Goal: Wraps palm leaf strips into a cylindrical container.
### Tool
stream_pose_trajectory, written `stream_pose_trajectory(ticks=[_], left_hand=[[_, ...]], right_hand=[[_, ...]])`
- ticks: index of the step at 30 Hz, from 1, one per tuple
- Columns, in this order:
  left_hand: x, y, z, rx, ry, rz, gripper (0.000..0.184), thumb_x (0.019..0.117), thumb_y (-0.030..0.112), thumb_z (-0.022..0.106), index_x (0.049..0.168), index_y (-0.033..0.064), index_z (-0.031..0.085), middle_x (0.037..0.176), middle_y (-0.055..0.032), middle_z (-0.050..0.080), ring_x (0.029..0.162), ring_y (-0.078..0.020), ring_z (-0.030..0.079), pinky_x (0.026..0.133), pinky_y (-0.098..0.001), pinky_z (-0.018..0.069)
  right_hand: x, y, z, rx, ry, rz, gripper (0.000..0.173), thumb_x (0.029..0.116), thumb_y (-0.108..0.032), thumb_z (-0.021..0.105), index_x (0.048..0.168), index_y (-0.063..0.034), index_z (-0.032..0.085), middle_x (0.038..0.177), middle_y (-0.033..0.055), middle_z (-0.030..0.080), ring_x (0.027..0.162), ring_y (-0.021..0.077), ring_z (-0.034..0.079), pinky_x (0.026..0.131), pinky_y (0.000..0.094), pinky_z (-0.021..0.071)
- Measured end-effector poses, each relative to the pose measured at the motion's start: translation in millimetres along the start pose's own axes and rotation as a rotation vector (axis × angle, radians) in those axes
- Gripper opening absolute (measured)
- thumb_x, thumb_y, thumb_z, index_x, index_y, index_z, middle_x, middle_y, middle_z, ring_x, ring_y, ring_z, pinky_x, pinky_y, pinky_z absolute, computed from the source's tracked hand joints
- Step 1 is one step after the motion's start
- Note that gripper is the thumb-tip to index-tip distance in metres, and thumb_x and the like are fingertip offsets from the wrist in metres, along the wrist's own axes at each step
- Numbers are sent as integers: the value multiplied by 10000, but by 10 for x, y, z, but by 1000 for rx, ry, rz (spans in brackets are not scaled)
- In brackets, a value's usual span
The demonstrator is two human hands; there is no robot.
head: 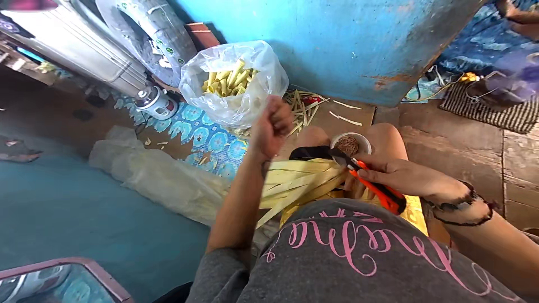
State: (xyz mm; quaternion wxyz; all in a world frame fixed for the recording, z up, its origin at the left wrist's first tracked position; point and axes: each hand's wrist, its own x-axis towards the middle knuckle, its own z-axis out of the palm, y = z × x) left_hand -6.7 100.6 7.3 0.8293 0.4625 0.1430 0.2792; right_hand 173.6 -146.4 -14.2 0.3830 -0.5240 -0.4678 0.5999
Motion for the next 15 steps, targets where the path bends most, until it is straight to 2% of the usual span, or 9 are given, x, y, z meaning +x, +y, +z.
stream_pose_trajectory(ticks=[2,4,5,6,8,9,11,13,15], left_hand=[[39,345,-460,496,214,128,431,1130,290,180,797,218,444,577,125,397,500,-5,385,499,-178,353],[-25,815,-1199,1178,485,263,390,1121,267,262,976,57,558,745,-26,534,674,-114,550,652,-284,498],[-166,1105,-1565,1451,619,201,473,1126,288,296,1193,-72,595,989,-237,646,934,-314,652,862,-476,540],[-355,1332,-1904,1646,775,62,521,1126,320,296,1304,-93,560,1176,-342,630,1136,-466,626,976,-633,475],[-843,1520,-2487,1785,1037,-341,576,1084,349,416,1401,-128,479,1391,-440,469,1343,-616,413,1066,-782,299],[-1043,1486,-2687,1787,1108,-537,659,1018,357,576,1407,-162,459,1434,-468,398,1378,-646,331,1082,-805,244],[-1195,1237,-2762,1797,1057,-733,847,912,329,773,1455,-184,374,1463,-491,326,1393,-662,282,1094,-803,228],[-1172,804,-2363,1749,792,-574,743,911,231,790,1467,-112,436,1435,-436,428,1347,-619,401,1082,-760,312],[-1062,275,-1922,1581,447,-383,563,980,210,705,1454,-24,511,1449,-309,514,1363,-493,472,1121,-666,354]], right_hand=[[-80,94,-132,-110,174,66,342,1090,-284,458,1381,-139,562,1229,13,718,938,148,743,729,296,634],[-157,209,-261,-173,333,135,339,1097,-275,454,1392,-141,554,1266,37,697,959,181,736,742,351,632],[-193,273,-305,-194,388,168,333,1100,-273,453,1386,-133,553,1255,53,694,951,193,733,749,371,628],[-224,347,-328,-213,419,194,321,1100,-277,458,1363,-124,559,1226,67,697,932,199,733,752,381,627],[-263,484,-318,-253,385,245,346,1096,-306,471,1373,-114,553,1216,86,691,943,198,724,786,388,615],[-261,538,-293,-284,329,265,360,1097,-306,468,1381,-99,551,1219,102,684,957,201,716,808,398,608],[-195,620,-223,-385,195,279,371,1096,-296,469,1371,-68,569,1151,133,687,915,209,696,801,410,582],[-75,694,-134,-535,66,271,364,1088,-289,492,1342,-55,609,1081,159,678,886,245,671,812,453,554],[71,755,-66,-669,-49,266,351,1065,-273,551,1307,-38,651,1158,211,681,1044,344,657,947,557,487]])
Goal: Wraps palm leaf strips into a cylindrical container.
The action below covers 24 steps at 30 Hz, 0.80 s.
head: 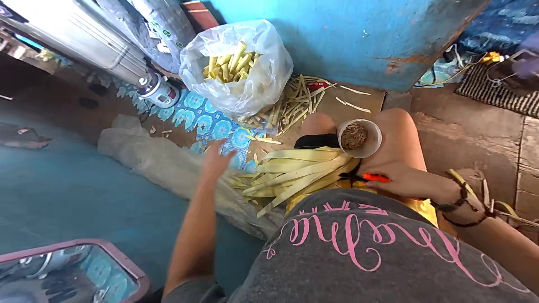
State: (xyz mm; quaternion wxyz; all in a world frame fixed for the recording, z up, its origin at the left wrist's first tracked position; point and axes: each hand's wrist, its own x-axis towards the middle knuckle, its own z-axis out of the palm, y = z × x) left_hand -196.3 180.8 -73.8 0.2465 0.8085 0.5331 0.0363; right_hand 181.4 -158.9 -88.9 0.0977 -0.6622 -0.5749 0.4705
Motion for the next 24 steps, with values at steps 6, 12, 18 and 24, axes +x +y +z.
stream_pose_trajectory(ticks=[6,12,18,24], left_hand=[[39,784,1231,-81,-333,481,576,925,236,766,1437,62,568,1470,-190,543,1395,-377,477,1156,-583,367],[1,1116,696,-101,-225,772,391,856,159,826,1223,62,732,1215,-118,719,1189,-294,650,1103,-575,426],[-90,1272,376,87,-350,633,384,842,240,851,1197,126,758,1185,-100,728,1148,-281,669,1000,-561,506],[-257,1387,222,266,-373,490,376,890,326,808,1238,196,746,1229,-82,717,1184,-308,651,980,-617,489]], right_hand=[[225,-14,166,-167,-13,-24,343,1029,-269,615,1287,-51,677,1198,216,685,1140,385,643,1020,585,462],[31,-3,14,-10,240,-66,362,1048,-275,568,1295,-27,660,1199,189,690,1109,334,670,996,536,519],[244,-366,-203,-79,556,-350,265,991,-244,651,1173,-65,719,1105,86,711,1018,198,697,922,418,581],[374,-628,-252,-149,569,-441,265,995,-249,634,1188,-89,721,1123,78,706,1028,208,684,906,436,572]])
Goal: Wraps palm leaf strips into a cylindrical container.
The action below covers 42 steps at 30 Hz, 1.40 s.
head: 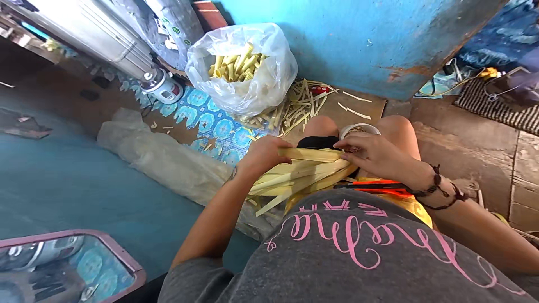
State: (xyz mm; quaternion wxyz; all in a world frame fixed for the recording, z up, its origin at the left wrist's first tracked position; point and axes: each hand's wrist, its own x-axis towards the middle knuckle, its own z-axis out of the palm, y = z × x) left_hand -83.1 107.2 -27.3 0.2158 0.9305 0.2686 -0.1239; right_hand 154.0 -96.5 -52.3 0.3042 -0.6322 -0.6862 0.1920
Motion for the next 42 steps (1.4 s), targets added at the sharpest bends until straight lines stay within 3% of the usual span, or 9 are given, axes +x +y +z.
stream_pose_trajectory(ticks=[4,8,16,25,29,33,36,38,42], left_hand=[[-133,208,19,-37,188,188,356,802,256,879,1101,117,744,1094,-90,698,1013,-284,681,846,-561,558],[-216,520,-44,-319,37,259,370,836,269,853,1083,56,679,937,-69,694,867,-160,664,800,-385,561],[-565,501,-487,-648,278,421,319,852,83,770,1133,86,620,714,32,628,580,-28,579,529,-177,497],[-864,-241,-832,-598,754,279,321,845,154,775,1110,145,593,780,163,636,644,77,590,603,-121,517],[-598,-709,-658,-327,819,-57,369,901,239,775,1141,0,629,712,-50,560,596,-133,505,590,-346,463],[-208,-633,-235,-130,624,-326,446,888,216,806,1260,15,663,1144,-298,661,1101,-536,599,942,-773,409],[40,91,42,-297,486,45,581,896,306,793,1381,49,601,1364,-186,611,1296,-356,561,1085,-597,441],[96,627,240,-449,410,342,515,905,264,775,1351,53,630,1273,-99,688,1244,-226,617,1114,-506,442],[203,537,229,-332,320,186,358,936,99,720,1288,85,659,1006,-81,752,951,-240,727,905,-521,574]], right_hand=[[94,-160,53,46,-22,24,368,986,-285,674,1292,-80,683,1292,125,647,1204,261,620,1029,476,512],[112,-248,130,203,-140,-15,520,1003,-392,626,1410,-69,598,1440,135,572,1353,262,525,1131,485,424],[-43,-363,-302,385,-118,-91,244,950,-356,694,994,-116,697,878,-76,688,857,-40,643,801,181,551],[-525,-393,-1494,28,285,0,245,863,-435,747,888,-196,700,723,-131,625,594,-54,538,517,165,467],[-697,-294,-1675,-188,349,236,339,861,-501,714,900,-166,678,699,-45,610,566,51,541,506,302,458],[-414,-398,-1273,-353,305,235,247,892,-358,760,898,-115,715,693,76,645,601,271,626,528,544,494],[-86,-435,-707,-361,123,150,265,964,-335,702,999,-78,759,818,131,723,784,344,708,747,607,549],[69,-476,-409,-325,-60,93,284,1022,-315,610,1089,-69,737,913,150,735,893,351,716,910,609,514],[50,-408,-558,-465,-61,181,192,980,-292,686,1001,-110,743,787,116,702,760,339,699,729,598,547]])
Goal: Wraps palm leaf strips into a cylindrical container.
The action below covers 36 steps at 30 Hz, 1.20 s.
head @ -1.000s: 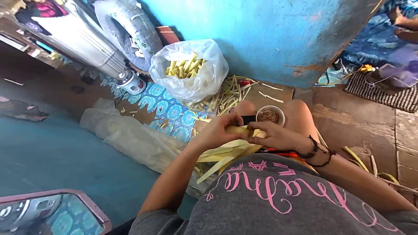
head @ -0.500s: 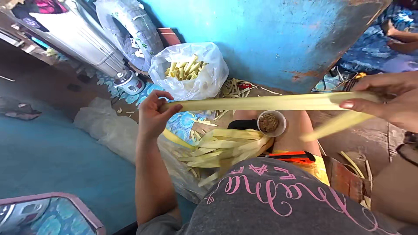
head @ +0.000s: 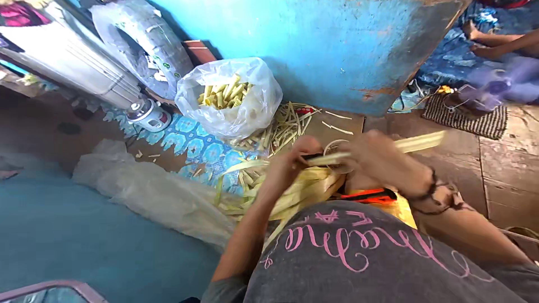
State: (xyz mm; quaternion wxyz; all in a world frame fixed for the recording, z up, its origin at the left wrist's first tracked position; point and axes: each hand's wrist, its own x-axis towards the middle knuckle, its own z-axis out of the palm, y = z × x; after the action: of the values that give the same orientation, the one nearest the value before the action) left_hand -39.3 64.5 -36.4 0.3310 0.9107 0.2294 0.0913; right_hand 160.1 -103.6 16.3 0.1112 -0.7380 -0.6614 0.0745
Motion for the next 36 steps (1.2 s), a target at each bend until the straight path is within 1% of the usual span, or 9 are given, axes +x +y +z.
stream_pose_trajectory(ticks=[3,7,10,13,16,19,26,32,36], left_hand=[[59,-138,-210,71,-50,-227,371,944,132,723,1303,72,652,1065,-133,743,1021,-321,709,939,-591,532],[-65,394,46,-168,152,167,146,957,104,690,1078,44,743,963,-67,749,870,-134,725,830,-357,611],[-48,407,-17,-301,274,223,135,976,53,649,1084,4,714,977,-87,731,813,-110,714,757,-300,616],[-87,429,-71,-575,306,235,155,956,25,656,1099,-23,688,943,-60,717,749,-78,686,697,-259,606],[-181,529,-53,-870,323,203,137,986,59,608,1090,21,690,933,-14,704,754,-61,667,698,-258,592],[-284,533,-119,-1066,252,188,209,985,157,617,1154,83,714,1010,37,716,850,-46,678,787,-268,590],[-274,453,-74,-870,452,242,78,934,-2,674,1008,-12,695,805,-7,719,680,-59,684,664,-254,610],[-260,497,-99,-425,519,380,102,932,18,651,986,-48,708,810,-65,716,676,-44,673,646,-213,589],[-244,536,-101,-488,546,339,87,956,12,629,1013,-32,678,830,-41,704,670,-34,661,638,-207,588]], right_hand=[[-52,182,-278,-84,98,91,177,969,-297,709,925,-132,754,725,85,695,705,321,691,660,572,538],[30,-149,60,184,286,-37,167,924,-288,711,886,-136,770,770,37,722,716,229,705,650,499,575],[118,-276,121,648,415,-33,147,884,-210,760,968,-89,754,818,-16,723,709,51,678,660,262,590],[220,-363,179,1089,588,-47,180,858,-9,770,1023,-45,708,926,-12,705,781,41,680,726,217,609],[264,-505,206,1029,781,-145,266,869,15,764,1127,-34,726,1001,-11,692,834,40,668,745,205,599],[324,-509,221,740,901,-386,95,861,4,746,924,-63,768,1016,10,658,944,39,636,829,187,566],[280,-537,187,682,684,-305,231,950,-132,644,1129,5,693,1058,39,673,945,44,661,824,215,589],[214,-548,136,544,691,-182,155,956,-132,672,927,5,738,926,55,707,855,9,651,782,150,546],[175,-570,145,863,577,-156,274,876,-61,775,1129,-22,678,1021,2,726,873,40,704,808,218,615]])
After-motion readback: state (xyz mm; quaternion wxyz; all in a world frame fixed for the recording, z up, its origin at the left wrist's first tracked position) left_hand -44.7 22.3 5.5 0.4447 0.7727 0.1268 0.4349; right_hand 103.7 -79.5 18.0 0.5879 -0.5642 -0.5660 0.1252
